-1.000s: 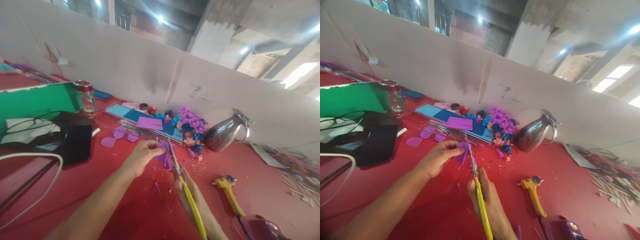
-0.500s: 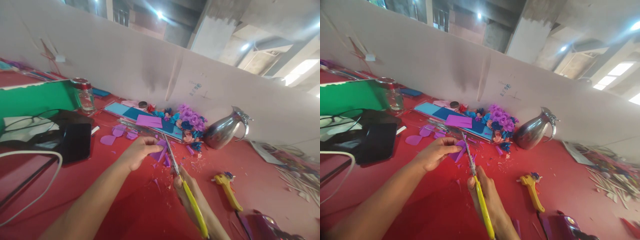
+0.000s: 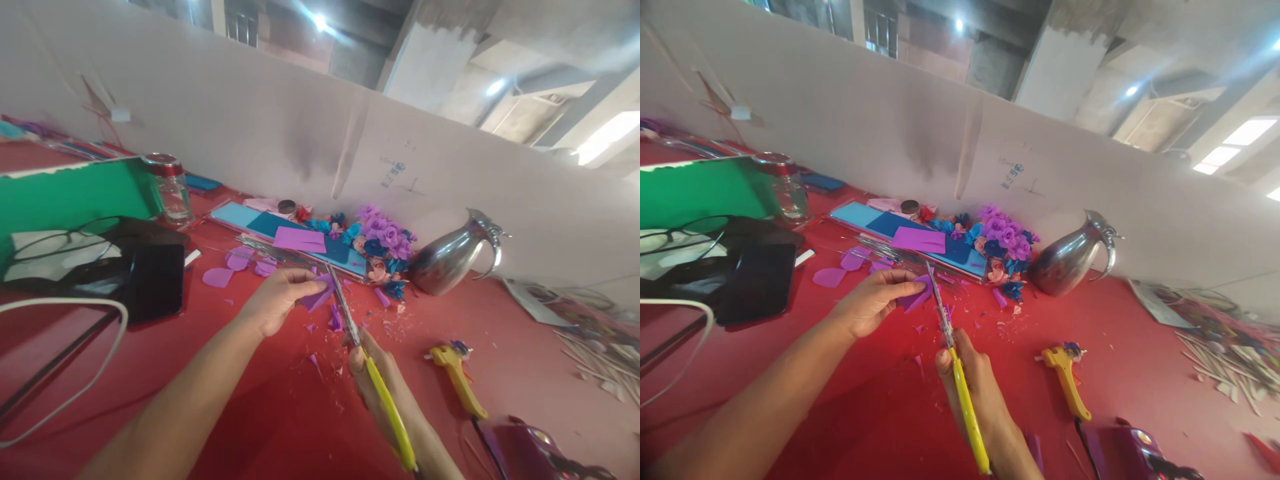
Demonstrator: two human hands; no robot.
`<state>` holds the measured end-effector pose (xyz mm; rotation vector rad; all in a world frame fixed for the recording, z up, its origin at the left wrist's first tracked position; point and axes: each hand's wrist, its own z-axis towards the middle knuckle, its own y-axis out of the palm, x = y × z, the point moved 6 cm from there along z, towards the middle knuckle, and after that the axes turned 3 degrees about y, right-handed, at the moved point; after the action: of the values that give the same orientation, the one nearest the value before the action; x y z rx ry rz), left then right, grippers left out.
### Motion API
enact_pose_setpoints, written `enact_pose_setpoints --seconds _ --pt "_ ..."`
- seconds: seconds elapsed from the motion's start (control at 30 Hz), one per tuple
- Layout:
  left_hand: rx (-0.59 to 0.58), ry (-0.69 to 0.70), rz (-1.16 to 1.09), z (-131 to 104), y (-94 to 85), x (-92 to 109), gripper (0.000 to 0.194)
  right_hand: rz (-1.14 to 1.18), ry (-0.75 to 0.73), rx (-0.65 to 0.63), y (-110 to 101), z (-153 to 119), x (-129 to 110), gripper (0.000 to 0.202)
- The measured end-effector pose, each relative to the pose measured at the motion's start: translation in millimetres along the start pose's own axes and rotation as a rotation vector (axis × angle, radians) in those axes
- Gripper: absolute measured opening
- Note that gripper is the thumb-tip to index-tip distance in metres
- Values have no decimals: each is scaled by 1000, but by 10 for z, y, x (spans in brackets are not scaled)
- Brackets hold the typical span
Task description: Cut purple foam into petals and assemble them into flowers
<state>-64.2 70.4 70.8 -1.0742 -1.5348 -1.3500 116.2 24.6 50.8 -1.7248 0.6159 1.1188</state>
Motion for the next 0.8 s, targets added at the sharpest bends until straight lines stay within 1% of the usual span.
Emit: enact_pose_setpoints --seconds 0.13,0.23,0.4,0.57,0.8 --pt "41 28 -75 -2 -35 47 16 -5 13 14 -2 12 11 55" --pt "41 21 -66 -13 -59 80 15 -9 9 -2 -38 10 13 54" --pt "3 -3 50 -13 -60 51 11 -55 8 -116 -89 -26 -20 46" --pt "-35 3 71 -8 -33 35 8 -83 -23 -183 -73 -37 -50 44" --pt "4 43 135 -22 -38 68 5 -102 -44 -130 -85 -25 -50 41"
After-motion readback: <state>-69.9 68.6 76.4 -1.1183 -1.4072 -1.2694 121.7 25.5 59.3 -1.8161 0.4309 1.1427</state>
